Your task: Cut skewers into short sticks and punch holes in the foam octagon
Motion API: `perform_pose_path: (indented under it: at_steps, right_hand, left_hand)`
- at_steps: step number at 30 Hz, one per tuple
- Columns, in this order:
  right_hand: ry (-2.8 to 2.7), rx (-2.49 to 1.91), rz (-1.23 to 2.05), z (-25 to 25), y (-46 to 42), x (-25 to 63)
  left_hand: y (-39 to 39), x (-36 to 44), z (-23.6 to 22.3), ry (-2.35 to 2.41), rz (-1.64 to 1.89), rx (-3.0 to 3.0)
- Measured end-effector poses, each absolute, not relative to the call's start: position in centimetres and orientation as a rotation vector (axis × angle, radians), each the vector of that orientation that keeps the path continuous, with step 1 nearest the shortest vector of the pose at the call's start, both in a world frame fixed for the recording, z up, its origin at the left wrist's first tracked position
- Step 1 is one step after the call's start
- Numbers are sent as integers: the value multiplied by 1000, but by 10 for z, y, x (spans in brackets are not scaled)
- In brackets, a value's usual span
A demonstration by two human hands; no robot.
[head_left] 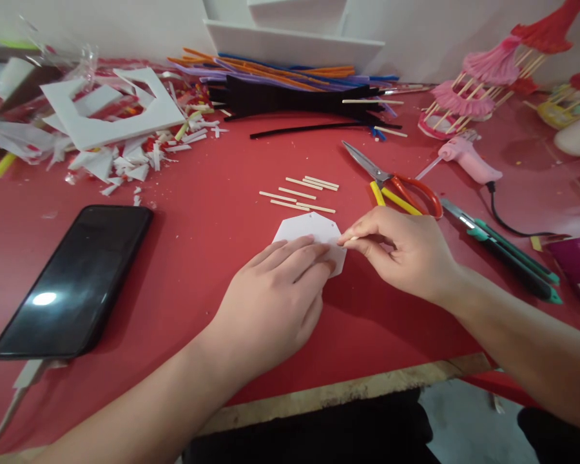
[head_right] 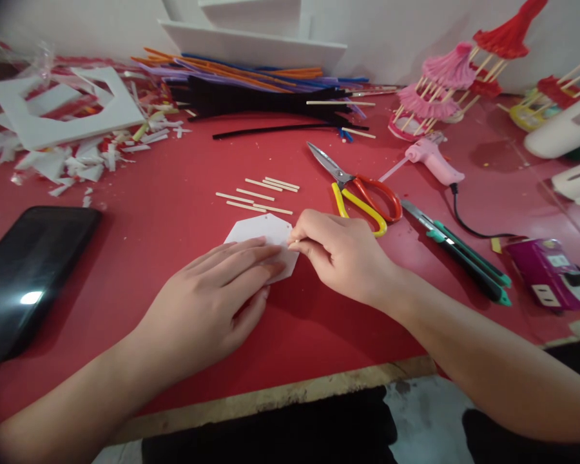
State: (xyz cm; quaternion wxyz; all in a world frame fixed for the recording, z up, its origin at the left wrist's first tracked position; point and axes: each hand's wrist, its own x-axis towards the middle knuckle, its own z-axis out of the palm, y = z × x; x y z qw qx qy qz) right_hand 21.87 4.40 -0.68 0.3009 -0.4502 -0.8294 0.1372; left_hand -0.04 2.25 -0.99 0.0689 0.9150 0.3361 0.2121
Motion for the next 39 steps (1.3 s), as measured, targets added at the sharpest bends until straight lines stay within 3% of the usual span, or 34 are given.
perform_pose_path:
  at_steps: [33, 39]
  right_hand:
    - [-2137, -1199, 488, -7, 46, 218]
    - [-1642, -994, 627, -3, 47, 219]
  left_hand:
    - [24, -1, -10, 1075, 525, 2690]
    - [24, -3, -10, 1114, 412, 2724]
